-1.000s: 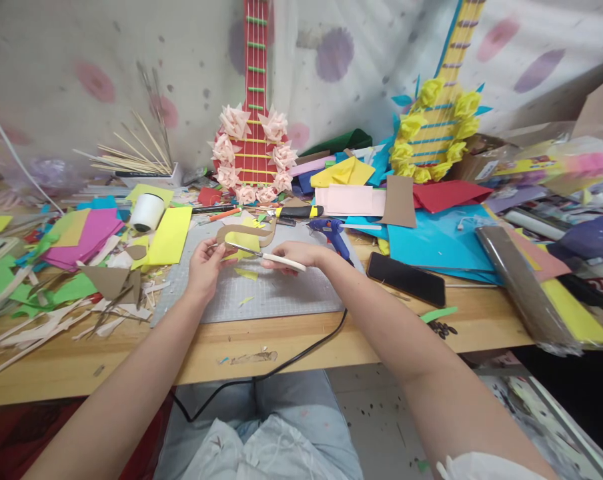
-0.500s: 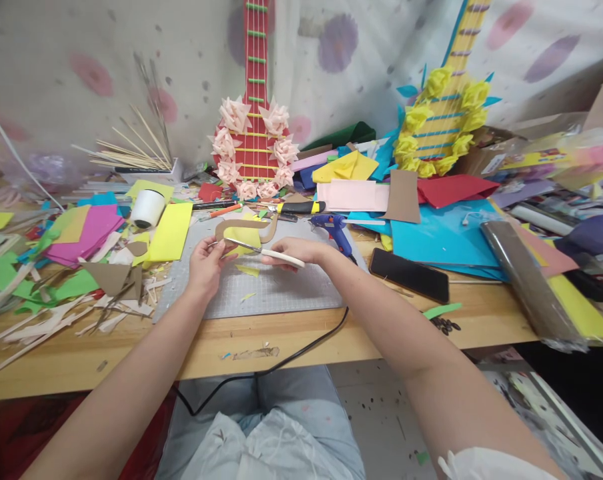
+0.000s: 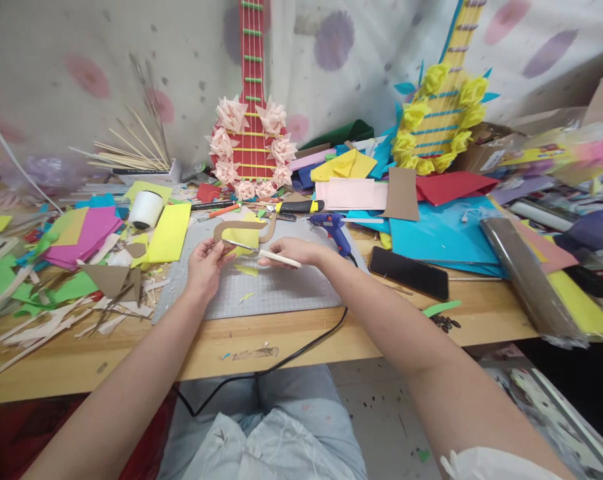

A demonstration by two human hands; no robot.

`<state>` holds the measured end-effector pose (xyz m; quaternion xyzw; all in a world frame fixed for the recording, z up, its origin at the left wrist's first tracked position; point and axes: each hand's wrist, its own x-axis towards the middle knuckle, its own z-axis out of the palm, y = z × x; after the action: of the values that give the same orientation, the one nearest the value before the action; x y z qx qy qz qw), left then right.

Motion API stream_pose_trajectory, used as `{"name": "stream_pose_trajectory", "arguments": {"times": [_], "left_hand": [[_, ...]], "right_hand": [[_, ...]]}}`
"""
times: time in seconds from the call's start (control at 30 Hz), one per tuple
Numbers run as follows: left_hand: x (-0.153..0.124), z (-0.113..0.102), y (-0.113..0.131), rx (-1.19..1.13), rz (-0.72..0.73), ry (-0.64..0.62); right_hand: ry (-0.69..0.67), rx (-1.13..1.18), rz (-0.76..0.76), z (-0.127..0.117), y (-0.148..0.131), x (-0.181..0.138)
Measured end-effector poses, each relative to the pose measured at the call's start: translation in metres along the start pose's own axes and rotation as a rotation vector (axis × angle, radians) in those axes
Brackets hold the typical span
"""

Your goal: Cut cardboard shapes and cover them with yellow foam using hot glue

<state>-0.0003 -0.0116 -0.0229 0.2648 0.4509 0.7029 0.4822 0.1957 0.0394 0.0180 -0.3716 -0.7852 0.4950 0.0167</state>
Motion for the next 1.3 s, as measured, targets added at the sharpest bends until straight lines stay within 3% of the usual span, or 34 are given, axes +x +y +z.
{"name": "stream_pose_trajectory", "arguments": {"times": [0.37, 1.3], "left_hand": [[-0.003, 0.002, 0.004, -0.029, -0.047, 0.01], [-0.003, 0.001, 0.006, -0.017, -0.066, 0.033]], "right_hand": [[0.076, -0.196, -0.005, -0.004, -0.008, -0.002], [0.083, -0.219, -0.006, -0.009, -0.005, 0.011]]}}
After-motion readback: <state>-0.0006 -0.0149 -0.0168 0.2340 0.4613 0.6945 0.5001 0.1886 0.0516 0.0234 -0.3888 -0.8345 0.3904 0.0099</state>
